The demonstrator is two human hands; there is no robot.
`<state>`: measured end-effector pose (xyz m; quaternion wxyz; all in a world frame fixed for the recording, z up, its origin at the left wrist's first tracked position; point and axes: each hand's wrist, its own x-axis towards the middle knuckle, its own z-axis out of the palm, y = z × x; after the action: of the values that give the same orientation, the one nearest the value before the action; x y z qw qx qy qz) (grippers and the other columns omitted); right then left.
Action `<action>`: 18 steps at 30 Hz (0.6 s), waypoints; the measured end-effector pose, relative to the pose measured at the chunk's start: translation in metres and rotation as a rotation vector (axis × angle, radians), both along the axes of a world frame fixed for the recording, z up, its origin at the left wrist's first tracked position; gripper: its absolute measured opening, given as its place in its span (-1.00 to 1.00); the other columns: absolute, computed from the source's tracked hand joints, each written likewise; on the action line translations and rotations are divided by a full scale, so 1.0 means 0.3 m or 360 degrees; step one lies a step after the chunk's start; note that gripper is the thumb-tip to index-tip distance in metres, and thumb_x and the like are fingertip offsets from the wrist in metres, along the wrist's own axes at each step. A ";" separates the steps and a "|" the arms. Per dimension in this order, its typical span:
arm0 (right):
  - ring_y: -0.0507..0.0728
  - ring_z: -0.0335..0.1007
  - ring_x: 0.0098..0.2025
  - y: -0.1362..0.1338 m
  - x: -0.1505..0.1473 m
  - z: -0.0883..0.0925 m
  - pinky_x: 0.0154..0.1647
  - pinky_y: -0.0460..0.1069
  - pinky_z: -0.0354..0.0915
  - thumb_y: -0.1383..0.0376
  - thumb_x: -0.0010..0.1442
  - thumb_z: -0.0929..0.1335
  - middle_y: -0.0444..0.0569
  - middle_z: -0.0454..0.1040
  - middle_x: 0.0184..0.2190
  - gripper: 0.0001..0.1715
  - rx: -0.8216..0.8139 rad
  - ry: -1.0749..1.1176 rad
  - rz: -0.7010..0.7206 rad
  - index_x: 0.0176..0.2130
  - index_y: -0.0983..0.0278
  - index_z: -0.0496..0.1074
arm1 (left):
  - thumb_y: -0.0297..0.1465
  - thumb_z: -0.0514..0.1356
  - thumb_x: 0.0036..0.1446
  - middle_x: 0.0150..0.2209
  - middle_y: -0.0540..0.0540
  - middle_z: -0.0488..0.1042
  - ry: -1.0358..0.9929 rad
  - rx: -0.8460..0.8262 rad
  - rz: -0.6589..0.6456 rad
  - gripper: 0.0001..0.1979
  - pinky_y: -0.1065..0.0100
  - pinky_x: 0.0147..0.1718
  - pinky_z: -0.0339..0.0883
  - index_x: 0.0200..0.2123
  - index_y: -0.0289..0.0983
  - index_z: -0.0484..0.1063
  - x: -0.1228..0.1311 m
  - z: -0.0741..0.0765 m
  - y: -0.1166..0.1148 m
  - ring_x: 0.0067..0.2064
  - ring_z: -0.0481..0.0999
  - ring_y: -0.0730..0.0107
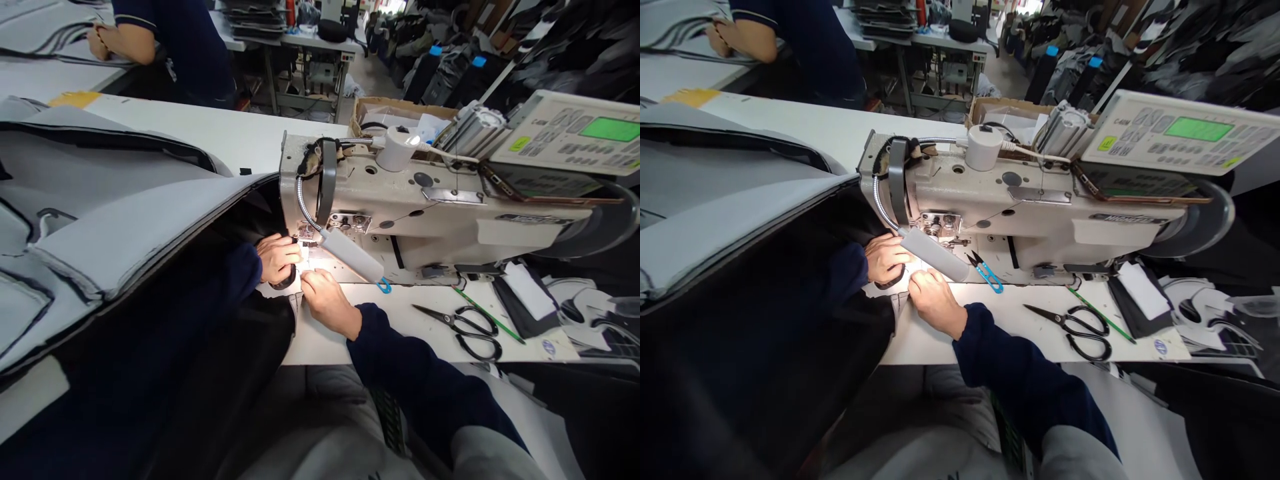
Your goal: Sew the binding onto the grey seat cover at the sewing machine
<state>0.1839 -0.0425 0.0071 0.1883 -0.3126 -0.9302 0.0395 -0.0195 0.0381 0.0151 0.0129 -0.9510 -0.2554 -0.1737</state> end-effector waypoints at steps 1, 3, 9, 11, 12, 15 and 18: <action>0.27 0.23 -0.15 0.005 -0.004 0.000 -0.07 0.14 0.24 0.62 0.11 0.16 0.17 0.31 -0.18 -0.71 -0.0007 -0.0001 -0.0018 -0.26 0.41 0.34 | -0.44 0.06 0.05 -0.30 -0.04 0.51 -0.0001 0.0014 0.0003 -0.77 0.18 -0.27 0.13 -0.30 -0.22 0.51 -0.001 0.002 0.007 -0.26 0.34 0.25; 0.28 0.23 -0.14 0.012 -0.007 0.001 -0.08 0.13 0.26 0.62 0.13 0.17 0.17 0.32 -0.18 -0.73 -0.0043 0.0066 -0.0062 -0.24 0.41 0.33 | -0.46 0.06 0.06 -0.32 -0.07 0.49 -0.0007 0.0044 0.0018 -0.77 0.20 -0.26 0.14 -0.31 -0.23 0.51 -0.001 0.010 0.019 -0.27 0.35 0.26; 0.25 0.24 -0.07 -0.007 0.023 0.030 -0.05 0.10 0.29 0.49 0.28 0.13 0.14 0.27 -0.14 -0.75 -0.0437 0.0684 -0.0015 -0.08 0.37 0.25 | -0.44 0.12 -0.07 -0.31 -0.09 0.46 0.0012 -0.0014 0.0059 -0.80 0.17 -0.26 0.12 -0.33 -0.25 0.48 -0.002 0.034 0.003 -0.19 0.34 0.20; 0.26 0.22 -0.03 -0.021 0.028 0.041 -0.01 0.12 0.28 0.43 0.27 0.17 0.16 0.26 -0.12 -0.72 -0.0498 0.0726 0.0007 -0.01 0.38 0.23 | -0.42 0.14 -0.08 -0.25 -0.09 0.46 0.0004 -0.0035 0.0051 -0.78 0.16 -0.26 0.11 -0.29 -0.24 0.47 -0.005 0.029 -0.006 -0.17 0.33 0.16; 0.28 0.21 -0.02 -0.026 0.027 0.043 -0.01 0.13 0.27 0.42 0.26 0.18 0.17 0.26 -0.11 -0.71 -0.0486 0.0663 0.0010 -0.01 0.40 0.23 | -0.41 0.14 -0.06 -0.24 -0.10 0.45 -0.0012 -0.0035 0.0038 -0.76 0.15 -0.26 0.10 -0.26 -0.23 0.48 -0.007 0.025 -0.007 -0.17 0.32 0.16; 0.31 0.20 -0.10 -0.033 0.013 0.045 -0.08 0.16 0.27 0.44 0.23 0.20 0.18 0.28 -0.16 -0.78 -0.0365 0.0309 -0.0058 -0.10 0.41 0.29 | -0.43 0.13 -0.01 -0.30 -0.09 0.43 -0.0101 0.0000 -0.0060 -0.75 0.13 -0.23 0.09 -0.23 -0.19 0.51 -0.010 0.012 0.005 -0.22 0.31 0.19; 0.28 0.18 -0.18 -0.031 -0.006 0.044 -0.17 0.12 0.27 0.47 0.22 0.21 0.15 0.28 -0.23 -0.84 -0.0260 0.0017 -0.0099 -0.18 0.42 0.33 | -0.50 0.11 -0.01 -0.37 -0.06 0.41 -0.0172 0.0015 -0.0125 -0.78 0.14 -0.19 0.10 -0.34 -0.19 0.52 -0.012 0.005 0.025 -0.26 0.30 0.24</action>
<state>0.1820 -0.0519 0.0203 0.1683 -0.3554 -0.9127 0.1110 -0.0230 0.0455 0.0167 -0.0032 -0.9495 -0.2172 -0.2263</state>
